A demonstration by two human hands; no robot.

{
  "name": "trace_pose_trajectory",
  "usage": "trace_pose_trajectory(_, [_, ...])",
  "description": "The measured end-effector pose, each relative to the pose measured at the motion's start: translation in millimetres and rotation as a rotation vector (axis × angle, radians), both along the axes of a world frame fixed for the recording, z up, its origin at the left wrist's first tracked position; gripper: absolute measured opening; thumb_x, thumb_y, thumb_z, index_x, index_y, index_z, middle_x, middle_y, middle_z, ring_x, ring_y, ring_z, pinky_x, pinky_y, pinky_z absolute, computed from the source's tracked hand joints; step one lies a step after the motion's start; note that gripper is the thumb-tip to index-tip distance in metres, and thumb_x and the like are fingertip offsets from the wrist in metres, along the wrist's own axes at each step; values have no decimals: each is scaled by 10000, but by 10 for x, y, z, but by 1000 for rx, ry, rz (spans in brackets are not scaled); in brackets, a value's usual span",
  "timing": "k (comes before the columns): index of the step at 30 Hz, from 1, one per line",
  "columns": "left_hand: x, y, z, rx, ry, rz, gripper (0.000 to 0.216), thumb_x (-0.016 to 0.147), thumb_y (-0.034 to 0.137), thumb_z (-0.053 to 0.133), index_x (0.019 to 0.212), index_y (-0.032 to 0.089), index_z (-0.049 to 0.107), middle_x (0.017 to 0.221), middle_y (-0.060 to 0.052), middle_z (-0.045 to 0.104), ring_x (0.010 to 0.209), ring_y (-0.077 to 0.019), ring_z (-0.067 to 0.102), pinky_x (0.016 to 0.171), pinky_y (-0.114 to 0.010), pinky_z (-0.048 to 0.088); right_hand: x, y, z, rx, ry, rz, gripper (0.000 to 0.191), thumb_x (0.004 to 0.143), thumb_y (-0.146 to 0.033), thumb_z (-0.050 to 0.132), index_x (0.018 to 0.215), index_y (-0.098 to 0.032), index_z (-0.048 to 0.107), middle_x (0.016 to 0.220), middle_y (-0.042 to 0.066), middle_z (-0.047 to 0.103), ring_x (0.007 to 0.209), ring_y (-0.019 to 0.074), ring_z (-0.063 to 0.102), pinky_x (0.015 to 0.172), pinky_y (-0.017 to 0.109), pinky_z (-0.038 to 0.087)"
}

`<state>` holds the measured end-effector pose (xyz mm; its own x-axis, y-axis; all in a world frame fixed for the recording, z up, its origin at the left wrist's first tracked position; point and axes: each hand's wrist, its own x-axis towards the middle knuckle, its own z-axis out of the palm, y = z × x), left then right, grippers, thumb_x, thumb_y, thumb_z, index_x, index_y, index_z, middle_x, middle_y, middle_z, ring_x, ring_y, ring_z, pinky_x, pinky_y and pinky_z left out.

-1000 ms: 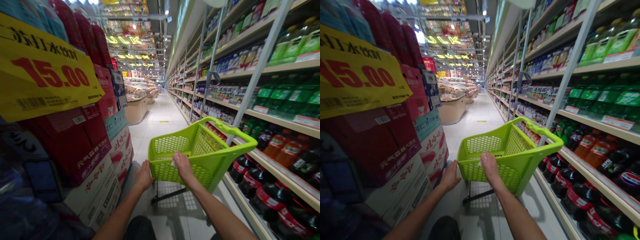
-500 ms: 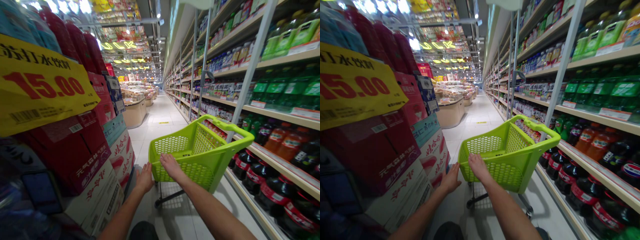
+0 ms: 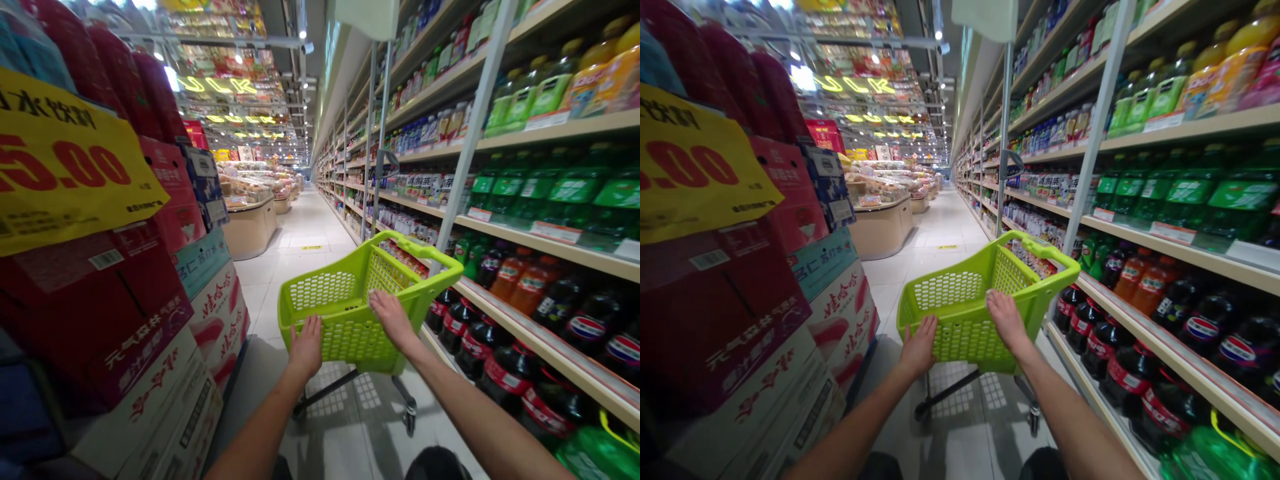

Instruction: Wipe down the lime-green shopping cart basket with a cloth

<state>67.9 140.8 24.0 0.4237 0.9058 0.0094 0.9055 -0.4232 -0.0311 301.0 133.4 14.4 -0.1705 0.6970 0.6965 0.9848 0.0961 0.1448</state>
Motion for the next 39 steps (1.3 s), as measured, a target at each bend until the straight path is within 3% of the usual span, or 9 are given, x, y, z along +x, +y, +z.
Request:
trace_pose_trajectory(3, [-24, 8, -2, -8, 4, 10, 798, 634, 84, 433, 1375, 134, 138, 1462, -71, 93, 1340, -228, 86, 1046, -551, 120, 238, -37, 54, 28, 20, -80, 347, 804, -59, 395, 1080, -162, 579, 1248, 145, 501, 1138, 254, 465, 911, 452, 367])
trace_pose_trajectory(8, [-11, -6, 68, -16, 31, 28, 798, 621, 75, 418, 1371, 146, 155, 1461, -56, 110, 1338, -231, 97, 1033, -578, 120, 277, -31, 65, 12, -153, 58, 353, 800, -53, 379, 1036, -191, 603, 1219, 78, 540, 1128, 222, 474, 923, 408, 374])
trace_pose_trajectory(14, [-76, -6, 96, 32, 16, 33, 762, 617, 62, 417, 1348, 164, 228, 1447, -72, 181, 1324, -233, 171, 1023, -595, 116, 1132, -221, 490, 183, -41, -226, 369, 798, -53, 345, 1076, -131, 574, 1252, 161, 491, 1150, 265, 449, 907, 455, 369])
trace_pose_trajectory(16, [-84, 6, 104, 57, 12, 56, 727, 626, 69, 425, 1331, 156, 266, 1432, -88, 233, 1308, -243, 219, 1019, -604, 114, 1243, -336, 403, 217, -16, -231, 371, 811, -64, 332, 1098, -120, 561, 1275, 167, 466, 1177, 261, 422, 923, 457, 358])
trace_pose_trajectory(19, [-14, 17, 150, 86, 18, 121, 659, 649, 82, 423, 1299, 125, 323, 1391, -126, 320, 1276, -250, 294, 1017, -601, 122, 1108, -523, -46, 216, -58, -100, 368, 829, -71, 315, 1093, -123, 567, 1248, 152, 499, 1187, 231, 415, 926, 423, 370])
trace_pose_trajectory(22, [146, -2, 205, 122, 10, 98, 671, 666, 125, 433, 1319, 117, 283, 1421, -129, 249, 1299, -250, 242, 1026, -579, 131, 891, -670, -413, 177, -96, 33, 385, 830, -62, 299, 1081, -150, 577, 1171, 122, 568, 1169, 199, 438, 909, 394, 389])
trace_pose_trajectory(29, [345, -91, 60, 67, 14, -23, 788, 639, 134, 422, 1374, 130, 138, 1461, -66, 103, 1340, -235, 83, 1044, -556, 114, 923, -562, -127, 316, 173, -190, 432, 842, -146, 343, 1266, -147, 424, 1344, 140, 390, 1278, 235, 277, 1001, 465, 266])
trace_pose_trajectory(35, [250, -107, -52, 95, 24, -34, 814, 622, 88, 398, 1380, 116, 104, 1463, -61, 66, 1343, -235, 35, 1043, -560, 107, 841, -680, -654, 166, 52, -73, 464, 818, -50, 291, 1236, -156, 459, 1239, 134, 514, 1211, 205, 392, 939, 423, 345])
trace_pose_trajectory(39, [215, -143, -33, 107, 26, -38, 812, 625, 91, 398, 1381, 123, 104, 1464, -56, 64, 1343, -235, 12, 1043, -560, 104, 778, -663, -305, 258, 73, -107, 451, 824, -73, 326, 1254, -147, 441, 1301, 138, 448, 1257, 218, 325, 989, 454, 276])
